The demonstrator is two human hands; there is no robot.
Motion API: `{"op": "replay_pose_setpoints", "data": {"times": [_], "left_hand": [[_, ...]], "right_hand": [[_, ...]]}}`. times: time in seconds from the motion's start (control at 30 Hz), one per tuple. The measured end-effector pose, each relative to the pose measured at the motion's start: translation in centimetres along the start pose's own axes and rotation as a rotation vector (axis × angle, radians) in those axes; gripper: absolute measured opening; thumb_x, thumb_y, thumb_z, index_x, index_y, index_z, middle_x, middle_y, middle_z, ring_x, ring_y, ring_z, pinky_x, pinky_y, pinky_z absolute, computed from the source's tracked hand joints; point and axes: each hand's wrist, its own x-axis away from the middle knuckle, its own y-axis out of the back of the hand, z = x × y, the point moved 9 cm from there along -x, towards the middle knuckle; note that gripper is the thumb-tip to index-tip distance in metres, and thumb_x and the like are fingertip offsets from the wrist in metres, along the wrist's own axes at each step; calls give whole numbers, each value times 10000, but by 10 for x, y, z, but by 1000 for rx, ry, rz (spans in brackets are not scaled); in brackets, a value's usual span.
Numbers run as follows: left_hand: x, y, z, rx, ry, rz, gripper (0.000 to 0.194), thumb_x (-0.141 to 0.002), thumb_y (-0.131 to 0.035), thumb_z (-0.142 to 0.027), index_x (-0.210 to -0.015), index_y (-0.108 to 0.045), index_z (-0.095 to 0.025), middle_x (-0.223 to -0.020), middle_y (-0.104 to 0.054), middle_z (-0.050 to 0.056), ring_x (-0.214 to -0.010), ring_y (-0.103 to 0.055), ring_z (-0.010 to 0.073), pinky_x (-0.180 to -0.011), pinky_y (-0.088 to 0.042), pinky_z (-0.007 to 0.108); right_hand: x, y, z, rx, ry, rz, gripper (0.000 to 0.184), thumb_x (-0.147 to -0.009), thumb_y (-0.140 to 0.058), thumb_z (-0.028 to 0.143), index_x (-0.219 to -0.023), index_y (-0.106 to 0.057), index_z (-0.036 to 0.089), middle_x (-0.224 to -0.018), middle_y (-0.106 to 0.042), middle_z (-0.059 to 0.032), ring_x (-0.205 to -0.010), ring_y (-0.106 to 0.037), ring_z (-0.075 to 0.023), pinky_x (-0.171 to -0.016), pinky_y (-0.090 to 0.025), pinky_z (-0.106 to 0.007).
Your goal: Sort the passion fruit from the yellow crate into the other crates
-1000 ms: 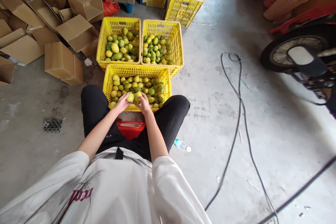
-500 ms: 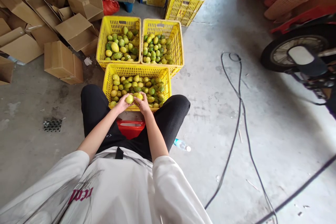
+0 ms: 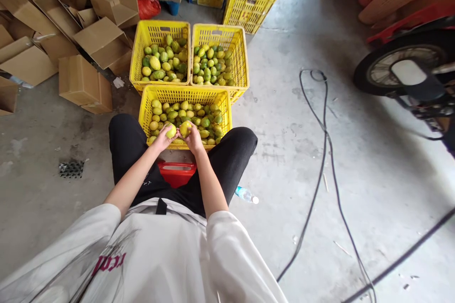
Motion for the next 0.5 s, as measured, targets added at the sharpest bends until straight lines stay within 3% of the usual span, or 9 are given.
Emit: {"op": "replay_pose_setpoints", "data": {"times": [0.07,0.2,0.33,0.5], "left_hand": [[1,-2,1,-12,7,20,124,-932,-736,-155,-1023,-668,-204,-863,-751,14,-859,-796,154,-834,-670,243],[3,-10,6,-24,46,76,102,-971,-657,-205,-1039,-730,-185,-977,-809,71,-1056,-814,220,-962,-676,323],[3,-11,9,30,92,83,263,-968,-523,-258,-1080,-741,-162,-1047,-828,133,-1157,-799,280,-994,-676,396],[3,-12,7,70,107,77,440,-898,-545,-219,-1306,-696,-152,-1099,-836,130,-1126,-808,287,-976,-671,416]], "right_hand": [[1,0,-1,43,30,-8,529,-744,-736,265,-1259,-614,267,-985,-764,-36,-1109,-780,-305,-812,-695,-403],[4,-2,-1,133,60,27,539,-726,-806,240,-1238,-651,299,-945,-725,19,-972,-742,-227,-694,-620,-276],[5,-3,4,129,88,51,574,-690,-805,203,-1225,-641,330,-925,-698,50,-858,-698,-172,-612,-544,-211],[5,1,7,137,107,7,558,-687,-813,204,-1186,-607,347,-986,-707,53,-925,-722,-168,-635,-538,-195]]}}
